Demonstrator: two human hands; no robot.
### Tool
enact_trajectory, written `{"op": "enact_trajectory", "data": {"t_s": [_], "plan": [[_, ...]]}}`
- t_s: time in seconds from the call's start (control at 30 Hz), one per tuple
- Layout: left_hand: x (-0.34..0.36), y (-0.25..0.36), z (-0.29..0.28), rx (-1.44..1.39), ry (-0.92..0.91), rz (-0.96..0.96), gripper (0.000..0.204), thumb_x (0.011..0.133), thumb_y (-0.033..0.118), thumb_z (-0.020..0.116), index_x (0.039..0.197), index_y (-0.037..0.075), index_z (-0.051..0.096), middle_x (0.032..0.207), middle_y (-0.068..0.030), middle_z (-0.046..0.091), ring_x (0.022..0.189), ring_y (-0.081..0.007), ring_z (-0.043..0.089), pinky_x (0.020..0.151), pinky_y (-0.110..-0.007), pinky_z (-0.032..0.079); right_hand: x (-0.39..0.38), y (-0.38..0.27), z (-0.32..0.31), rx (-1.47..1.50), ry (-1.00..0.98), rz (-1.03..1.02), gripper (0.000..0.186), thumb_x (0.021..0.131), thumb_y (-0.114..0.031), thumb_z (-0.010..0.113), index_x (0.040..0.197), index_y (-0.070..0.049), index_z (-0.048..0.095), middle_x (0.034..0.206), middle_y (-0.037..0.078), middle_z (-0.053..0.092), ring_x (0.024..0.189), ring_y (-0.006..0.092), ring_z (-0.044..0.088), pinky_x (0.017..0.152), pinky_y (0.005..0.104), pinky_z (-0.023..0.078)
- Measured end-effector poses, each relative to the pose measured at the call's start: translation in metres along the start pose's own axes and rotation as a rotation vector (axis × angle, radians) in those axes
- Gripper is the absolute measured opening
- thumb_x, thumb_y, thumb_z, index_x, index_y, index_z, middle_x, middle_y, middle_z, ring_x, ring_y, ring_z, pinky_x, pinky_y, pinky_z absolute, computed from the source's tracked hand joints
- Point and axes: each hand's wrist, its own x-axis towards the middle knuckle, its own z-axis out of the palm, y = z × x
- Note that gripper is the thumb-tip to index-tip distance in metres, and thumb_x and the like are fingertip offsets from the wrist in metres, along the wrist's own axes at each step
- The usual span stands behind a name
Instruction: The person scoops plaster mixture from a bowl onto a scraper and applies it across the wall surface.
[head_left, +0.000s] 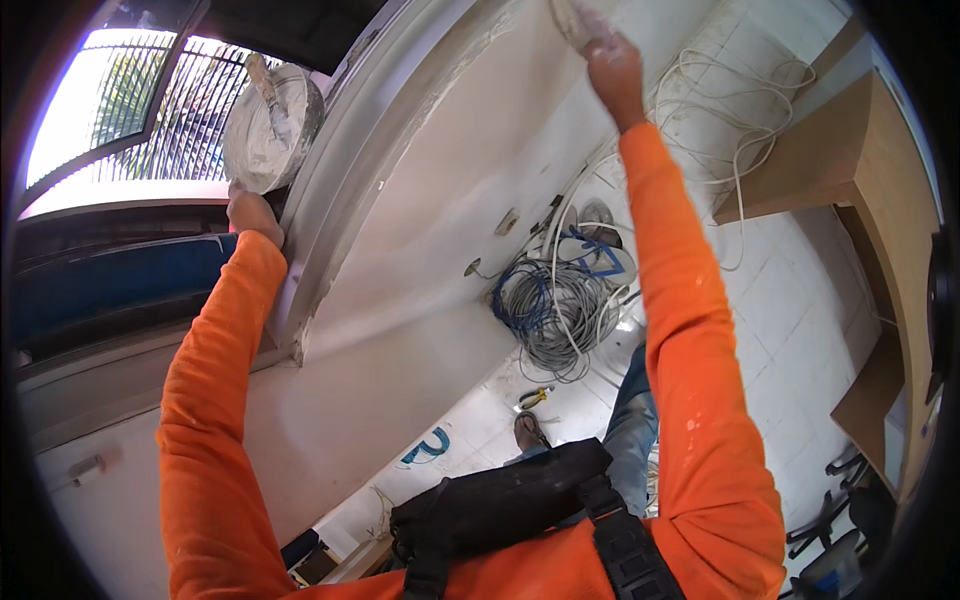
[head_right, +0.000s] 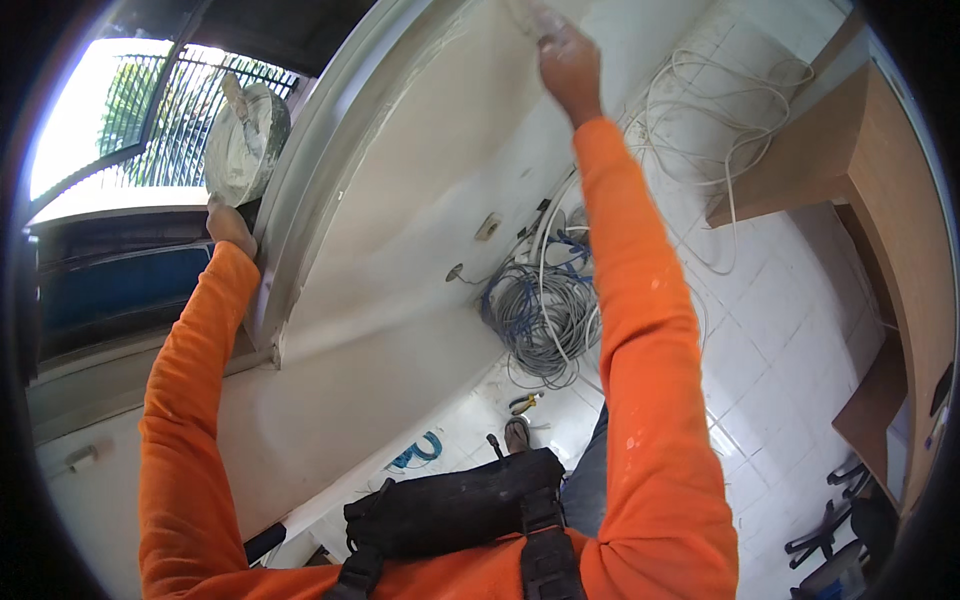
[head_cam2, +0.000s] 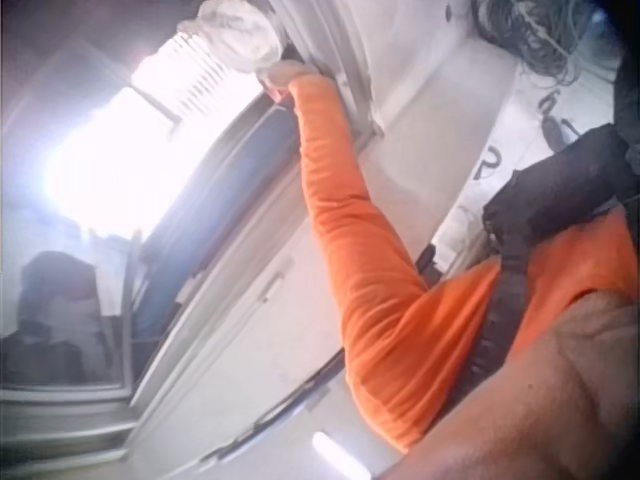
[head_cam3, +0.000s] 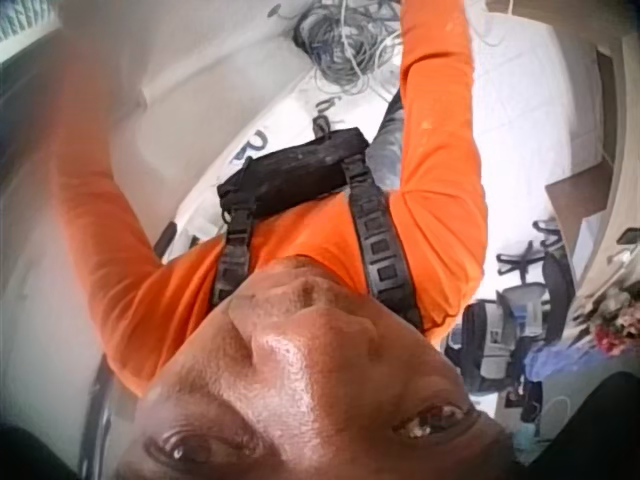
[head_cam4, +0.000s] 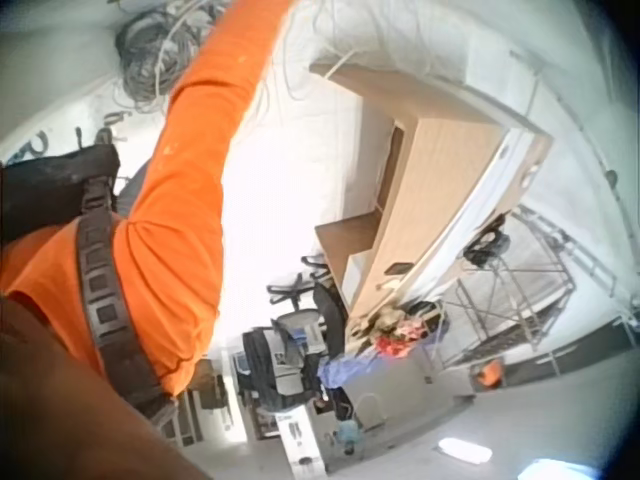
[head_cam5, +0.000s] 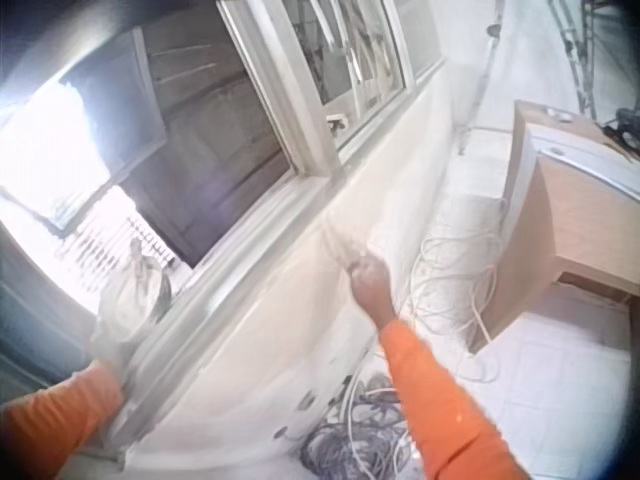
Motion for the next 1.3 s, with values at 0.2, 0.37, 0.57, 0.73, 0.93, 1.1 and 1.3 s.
{"op": "enact_trajectory", "data": {"t_s": [0.2, 0.37, 0.57, 0.73, 0.93, 1.1, 1.3], "plan": [[-0.002, -0.003, 0.015, 0.124, -0.036, 0.161, 0.035, 0.093, 0.011, 0.031, 0.113, -0.003, 0.056, 0.103, -0.0295, 0.063, 0.099, -0.0432, 0.06, 0.085, -0.046, 0.049, -0.256, -0.092, 0.085, -0.155, -0.263, -0.099, 0.019, 0.079, -0.008, 0.061, 0.097, -0.007, 0.066, 0.097, 0.014, 0.067, 0.088, 0.0326, 0.064, 0.076, 0.037, 0.053], [-0.03, 0.02, 0.02, -0.158, -0.004, -0.092, 0.038, 0.096, 0.016, 0.031, 0.115, -0.005, 0.056, 0.105, -0.0293, 0.062, 0.1, -0.0441, 0.059, 0.089, -0.046, 0.046, -0.336, -0.161, 0.085, 0.079, -0.514, 0.458, 0.017, 0.076, -0.012, 0.059, 0.091, -0.01, 0.068, 0.087, 0.016, 0.066, 0.087, 0.0354, 0.062, 0.08, 0.0439, 0.05], [0.019, -0.007, -0.013, 0.164, -0.016, 0.096, 0.04, 0.098, 0.019, 0.031, 0.114, -0.009, 0.055, 0.11, -0.0295, 0.061, 0.105, -0.0423, 0.058, 0.09, -0.044, 0.046, -0.125, 0.028, 0.003, -0.552, -0.028, 0.319, 0.029, 0.085, -0.02, 0.051, 0.086, 0.006, 0.063, 0.083, 0.029, 0.063, 0.077, 0.0405, 0.061, 0.064, 0.0478, 0.046], [-0.048, 0.053, 0.003, -0.296, -0.011, -0.258, 0.056, 0.095, 0.038, 0.041, 0.12, -0.01, 0.055, 0.117, -0.0269, 0.06, 0.106, -0.0347, 0.058, 0.094, -0.038, 0.041, 0.041, 0.141, -0.071, -0.214, -0.039, 0.154, 0.036, 0.083, -0.009, 0.049, 0.115, 0.005, 0.059, 0.101, 0.013, 0.067, 0.091, 0.0194, 0.062, 0.083, 0.03, 0.048], [-0.011, 0.024, -0.017, -0.276, -0.036, -0.157, 0.049, 0.097, 0.034, 0.038, 0.12, -0.006, 0.057, 0.121, -0.0197, 0.06, 0.109, -0.0297, 0.056, 0.094, -0.033, 0.041, -0.064, 0.083, 0.0, -0.141, -0.155, 0.206, 0.023, 0.08, -0.01, 0.053, 0.096, 0.001, 0.066, 0.085, 0.021, 0.067, 0.079, 0.036, 0.064, 0.074, 0.0391, 0.05], [-0.038, 0.058, -0.007, -0.334, -0.029, -0.25, 0.05, 0.096, 0.036, 0.04, 0.121, -0.004, 0.057, 0.118, -0.0198, 0.061, 0.105, -0.0278, 0.057, 0.094, -0.034, 0.041, -0.279, -0.037, 0.069, -0.198, -0.413, 0.286, 0.026, 0.081, -0.006, 0.053, 0.103, -0.011, 0.067, 0.099, 0.015, 0.066, 0.091, 0.0339, 0.062, 0.078, 0.0406, 0.05], [-0.039, 0.052, -0.013, -0.378, -0.032, -0.233, 0.055, 0.096, 0.037, 0.04, 0.122, -0.008, 0.055, 0.122, -0.0191, 0.059, 0.108, -0.0277, 0.055, 0.097, -0.033, 0.038, -0.346, -0.142, 0.084, 0.066, -0.49, 0.687, 0.05, 0.076, 0.002, 0.051, 0.119, -0.023, 0.062, 0.118, 0.014, 0.061, 0.102, 0.0341, 0.06, 0.087, 0.0378, 0.05]]}}
